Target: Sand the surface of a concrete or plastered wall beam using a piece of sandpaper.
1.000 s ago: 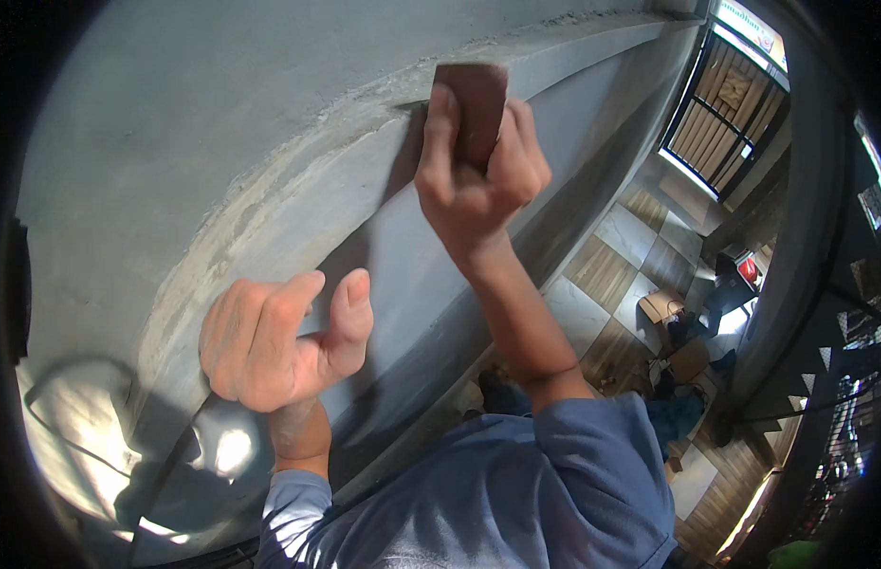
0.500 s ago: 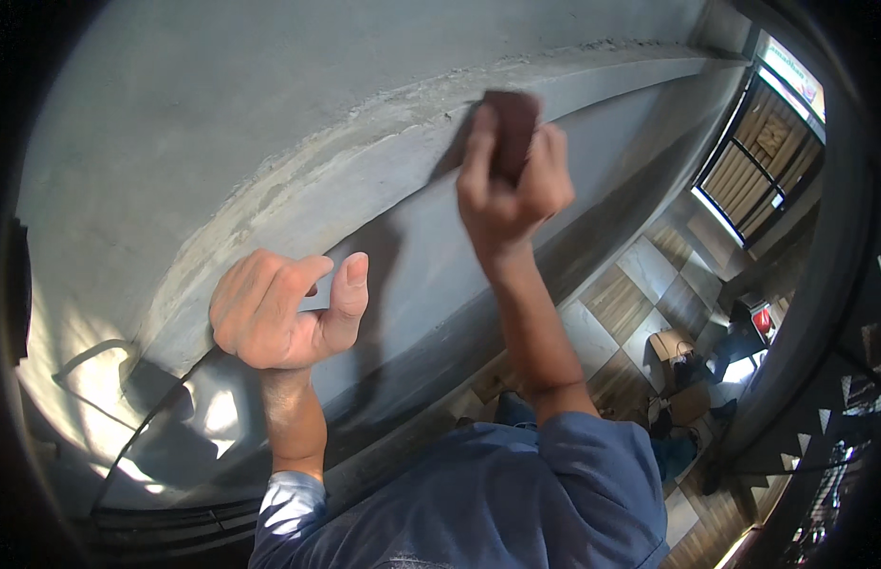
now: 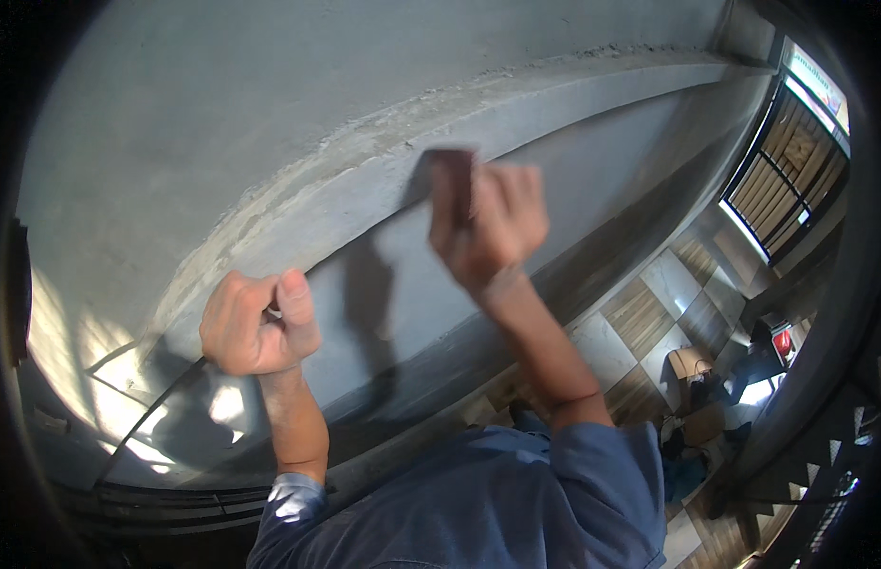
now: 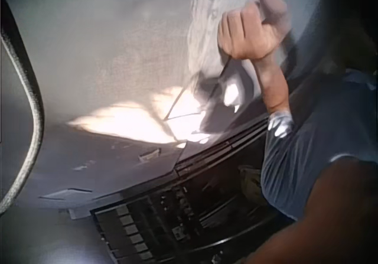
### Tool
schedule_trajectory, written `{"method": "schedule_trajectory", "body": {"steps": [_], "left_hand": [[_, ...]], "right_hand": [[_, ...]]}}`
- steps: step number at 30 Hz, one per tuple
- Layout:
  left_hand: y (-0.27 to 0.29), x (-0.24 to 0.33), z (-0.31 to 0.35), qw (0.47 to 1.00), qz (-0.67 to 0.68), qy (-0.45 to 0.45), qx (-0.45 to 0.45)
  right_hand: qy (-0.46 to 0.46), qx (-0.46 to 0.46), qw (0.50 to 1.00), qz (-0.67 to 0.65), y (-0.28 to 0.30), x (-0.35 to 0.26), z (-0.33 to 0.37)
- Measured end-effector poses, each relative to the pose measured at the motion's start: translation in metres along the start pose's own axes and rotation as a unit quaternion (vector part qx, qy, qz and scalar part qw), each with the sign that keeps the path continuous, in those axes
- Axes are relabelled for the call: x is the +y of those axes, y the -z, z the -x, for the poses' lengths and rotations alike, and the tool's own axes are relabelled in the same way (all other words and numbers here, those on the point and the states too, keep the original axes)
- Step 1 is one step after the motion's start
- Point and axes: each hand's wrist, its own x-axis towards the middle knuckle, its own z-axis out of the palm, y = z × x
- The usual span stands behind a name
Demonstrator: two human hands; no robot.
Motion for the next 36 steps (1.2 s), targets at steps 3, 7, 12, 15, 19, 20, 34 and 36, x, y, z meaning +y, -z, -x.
{"method": "schedule_trajectory", "body": {"steps": [3, 7, 12, 15, 19, 20, 34, 36], "left_hand": [[-0.002, 0.004, -0.002, 1.0, -0.008, 0.015, -0.02], [0.0, 0.004, -0.001, 0.999, -0.043, 0.009, -0.018], [-0.004, 0.006, 0.001, 0.999, -0.011, 0.038, 0.021], [0.001, 0.005, 0.003, 0.997, 0.004, 0.063, 0.033], [0.014, 0.006, 0.006, 0.993, 0.03, 0.115, 0.011], [0.015, 0.006, 0.006, 0.993, 0.026, 0.116, 0.009], [-0.005, 0.007, -0.016, 0.998, -0.057, 0.022, -0.021], [-0.01, 0.004, -0.029, 0.995, -0.099, -0.026, -0.012]], "right_hand": [[-0.013, -0.002, 0.999, -0.041, -0.002, 0.006, 0.005], [0.021, -0.041, 0.997, -0.065, 0.003, 0.004, -0.002], [0.037, -0.059, 0.99, -0.12, 0.007, -0.006, 0.005], [0.022, -0.064, 0.989, -0.129, 0.002, 0.0, 0.016], [-0.017, -0.031, 0.988, -0.151, -0.001, -0.008, 0.022], [-0.039, -0.022, 0.985, -0.164, -0.001, -0.011, 0.024], [-0.233, -0.092, 0.937, -0.242, 0.017, 0.011, 0.026], [-0.227, -0.114, 0.935, -0.248, 0.022, 0.013, 0.027]]}}
